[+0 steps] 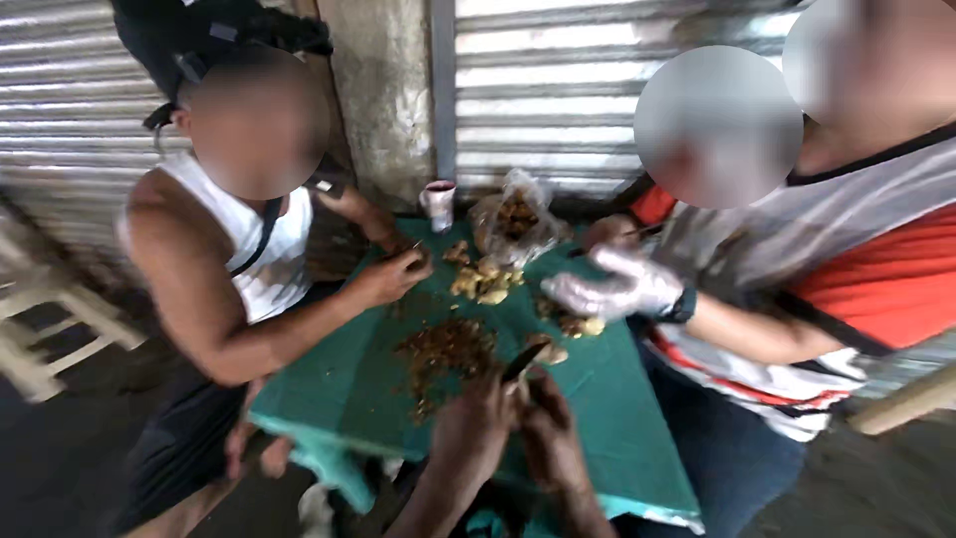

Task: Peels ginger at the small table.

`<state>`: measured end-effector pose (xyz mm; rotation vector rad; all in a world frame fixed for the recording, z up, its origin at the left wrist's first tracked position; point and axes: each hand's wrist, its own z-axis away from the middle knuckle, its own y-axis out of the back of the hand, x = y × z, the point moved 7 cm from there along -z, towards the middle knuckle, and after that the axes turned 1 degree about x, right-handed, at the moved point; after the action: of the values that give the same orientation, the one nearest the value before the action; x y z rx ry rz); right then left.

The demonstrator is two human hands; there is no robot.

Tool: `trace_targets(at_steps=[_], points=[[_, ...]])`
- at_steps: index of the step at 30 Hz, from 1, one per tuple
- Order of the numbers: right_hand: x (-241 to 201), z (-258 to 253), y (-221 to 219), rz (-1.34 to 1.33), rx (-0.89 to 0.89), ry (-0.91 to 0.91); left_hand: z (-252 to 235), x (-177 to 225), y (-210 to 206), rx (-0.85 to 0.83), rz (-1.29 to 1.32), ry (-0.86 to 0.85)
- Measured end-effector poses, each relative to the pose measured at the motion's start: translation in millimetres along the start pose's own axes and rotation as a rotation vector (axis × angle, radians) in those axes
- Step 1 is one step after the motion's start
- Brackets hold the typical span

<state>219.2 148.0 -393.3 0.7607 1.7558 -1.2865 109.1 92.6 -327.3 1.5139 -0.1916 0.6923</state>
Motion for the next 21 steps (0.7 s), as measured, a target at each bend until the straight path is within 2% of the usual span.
trace_targets(at_steps=[3,6,9,11,14,16,21], points=[[-7,3,-2,-0.079,-0.018,-0.002,1,-3,7,0.148,0.068,-0.069],[-1,-5,6,-0.195,0.017,-0.065,-7,-2,3,0.255,0.090,-0.301],[5,-12,13,-0.243,0.020,-0.062,-38,13,44,0.297,0.152,-0.430],[3,-11,14,-0.293,0.031,-0.049,-37,15,47,0.293,0.166,-0.425],[0,-9,12,-0.275,0.057,-0.047,-3,8,5,0.209,0.136,-0.341],[-3,-10,11,-0.228,0.029,-0.036,12,9,-7,0.171,0.107,-0.286],[-1,-11,10,-0.246,0.019,-0.108,0,5,-3,0.181,0.097,-0.175]])
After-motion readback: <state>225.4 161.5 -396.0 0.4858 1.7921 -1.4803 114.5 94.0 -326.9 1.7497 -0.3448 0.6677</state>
